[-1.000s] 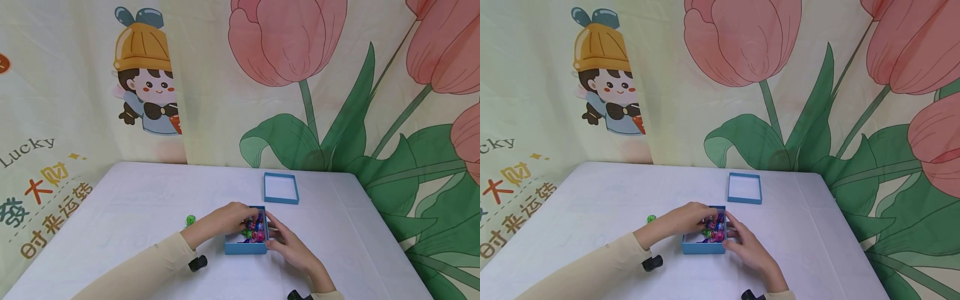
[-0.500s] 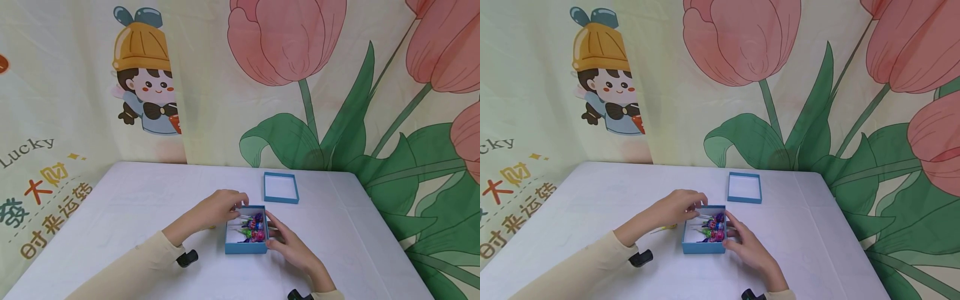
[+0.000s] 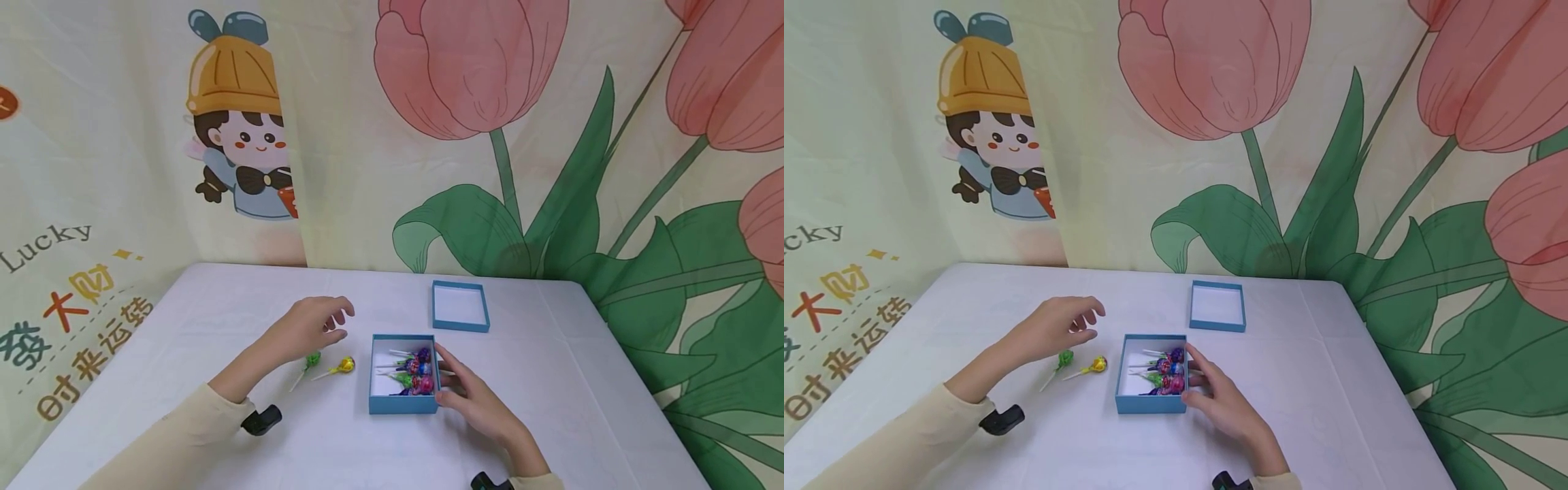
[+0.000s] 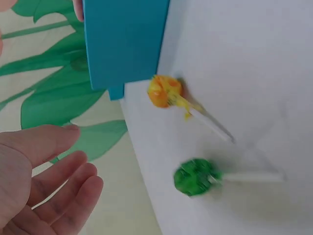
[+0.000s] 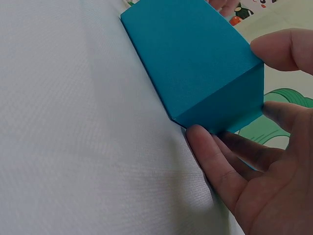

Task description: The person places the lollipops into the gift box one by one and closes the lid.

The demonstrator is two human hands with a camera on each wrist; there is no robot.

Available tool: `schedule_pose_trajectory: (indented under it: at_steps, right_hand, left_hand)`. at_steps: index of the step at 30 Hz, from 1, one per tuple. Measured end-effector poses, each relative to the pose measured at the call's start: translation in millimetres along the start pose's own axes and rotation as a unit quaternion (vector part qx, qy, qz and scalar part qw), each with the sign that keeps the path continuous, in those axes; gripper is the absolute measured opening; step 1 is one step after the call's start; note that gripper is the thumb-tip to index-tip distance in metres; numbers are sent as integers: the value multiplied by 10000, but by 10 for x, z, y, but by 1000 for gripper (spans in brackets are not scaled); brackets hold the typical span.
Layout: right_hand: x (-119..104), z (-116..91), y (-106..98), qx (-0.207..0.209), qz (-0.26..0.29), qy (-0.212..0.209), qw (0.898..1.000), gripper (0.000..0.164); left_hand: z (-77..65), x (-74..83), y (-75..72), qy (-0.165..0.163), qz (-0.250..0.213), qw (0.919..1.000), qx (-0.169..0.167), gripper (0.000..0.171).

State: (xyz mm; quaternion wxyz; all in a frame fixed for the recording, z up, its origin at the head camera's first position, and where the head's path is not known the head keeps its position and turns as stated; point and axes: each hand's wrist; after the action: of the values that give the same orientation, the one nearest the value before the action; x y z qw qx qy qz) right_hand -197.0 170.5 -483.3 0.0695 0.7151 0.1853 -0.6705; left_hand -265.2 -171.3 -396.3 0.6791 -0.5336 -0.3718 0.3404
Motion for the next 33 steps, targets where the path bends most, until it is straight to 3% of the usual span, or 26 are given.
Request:
schedule_pose_trajectory:
  at_steps: [8, 18, 27, 33]
  right_hand:
    - [-1, -2, -2, 9, 27, 25, 10000, 79]
    - [-3, 1, -1, 40, 53, 69, 10000, 79]
    - [-10, -4, -9, 26, 76, 49, 10000, 79]
    - [-9, -1, -12, 27, 73, 57, 10000, 80]
  left_hand:
    - [-232, -274, 33, -360, -73, 9991, -205, 34]
    - [-474, -434, 167, -393, -169, 9985, -338, 37]
    - [-538, -478, 354, -686, -258, 9950, -677, 38]
    - [-548, -470, 403, -742, -305, 9941, -736, 36]
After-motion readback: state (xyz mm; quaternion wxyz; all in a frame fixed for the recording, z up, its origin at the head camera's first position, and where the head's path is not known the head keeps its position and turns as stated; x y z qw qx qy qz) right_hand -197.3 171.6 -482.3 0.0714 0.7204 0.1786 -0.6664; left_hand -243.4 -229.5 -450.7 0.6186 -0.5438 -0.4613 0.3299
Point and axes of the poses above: each hand's wrist, its own z-axis towards the middle knuckle, its own y-axis out of the palm, x = y × z, and after that the axes turned 15 degrees about z, right-handed
